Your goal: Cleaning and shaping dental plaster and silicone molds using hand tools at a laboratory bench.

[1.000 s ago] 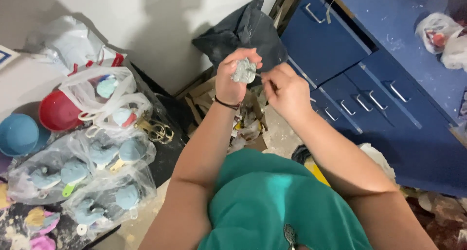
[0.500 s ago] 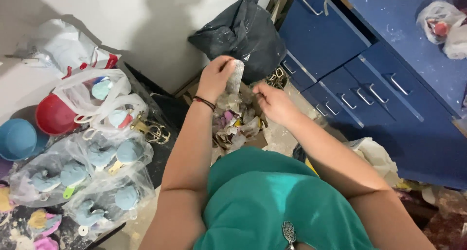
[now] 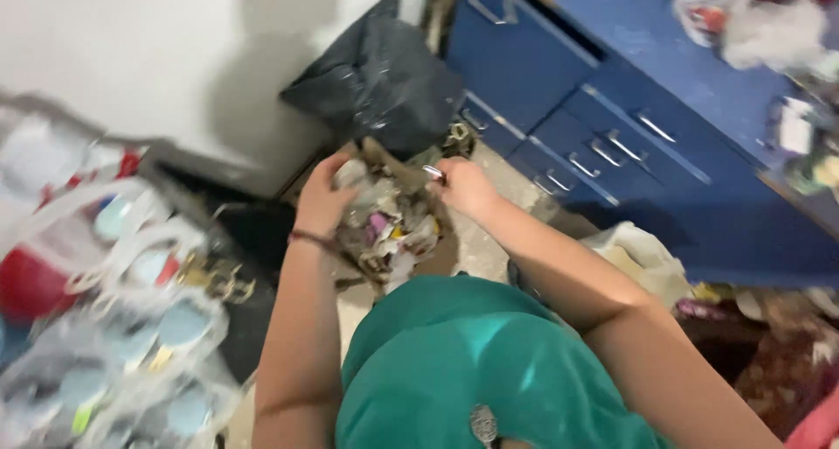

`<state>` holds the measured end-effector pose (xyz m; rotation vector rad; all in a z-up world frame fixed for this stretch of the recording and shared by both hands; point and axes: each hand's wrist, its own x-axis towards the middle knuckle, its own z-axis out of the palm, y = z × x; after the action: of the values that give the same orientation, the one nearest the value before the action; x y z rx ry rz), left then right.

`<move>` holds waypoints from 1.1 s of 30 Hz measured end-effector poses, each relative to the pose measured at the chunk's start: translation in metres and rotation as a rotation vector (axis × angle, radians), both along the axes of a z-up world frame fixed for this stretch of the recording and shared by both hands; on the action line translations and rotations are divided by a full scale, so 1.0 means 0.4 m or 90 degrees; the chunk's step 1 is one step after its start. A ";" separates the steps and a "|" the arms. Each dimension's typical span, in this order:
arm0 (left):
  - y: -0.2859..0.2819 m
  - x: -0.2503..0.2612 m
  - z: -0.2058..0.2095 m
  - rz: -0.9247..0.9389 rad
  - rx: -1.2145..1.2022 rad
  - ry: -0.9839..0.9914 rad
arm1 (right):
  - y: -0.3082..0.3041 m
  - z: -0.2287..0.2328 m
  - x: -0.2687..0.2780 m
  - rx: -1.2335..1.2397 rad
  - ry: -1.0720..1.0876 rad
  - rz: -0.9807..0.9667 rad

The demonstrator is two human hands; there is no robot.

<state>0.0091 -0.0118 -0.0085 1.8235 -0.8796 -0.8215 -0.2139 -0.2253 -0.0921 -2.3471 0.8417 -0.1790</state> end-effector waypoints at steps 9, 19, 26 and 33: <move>-0.042 -0.122 -0.037 0.076 0.305 -0.294 | -0.652 -0.363 -0.507 -0.094 0.352 -0.275; -0.089 -0.144 -0.182 0.307 0.358 0.023 | -0.887 -0.416 -0.808 -0.080 0.380 -0.263; -0.174 -0.216 -0.147 0.153 0.498 -0.178 | -0.730 -0.380 -0.814 -0.263 0.192 -0.195; -0.464 -0.390 -0.104 0.081 0.375 -0.118 | -0.438 -0.320 -0.767 -0.213 0.310 -0.252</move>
<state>-0.1468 -0.1974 -0.0501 2.4734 -0.6642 -0.9022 -0.5205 -0.4007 -0.2202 -2.5464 1.6233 0.1074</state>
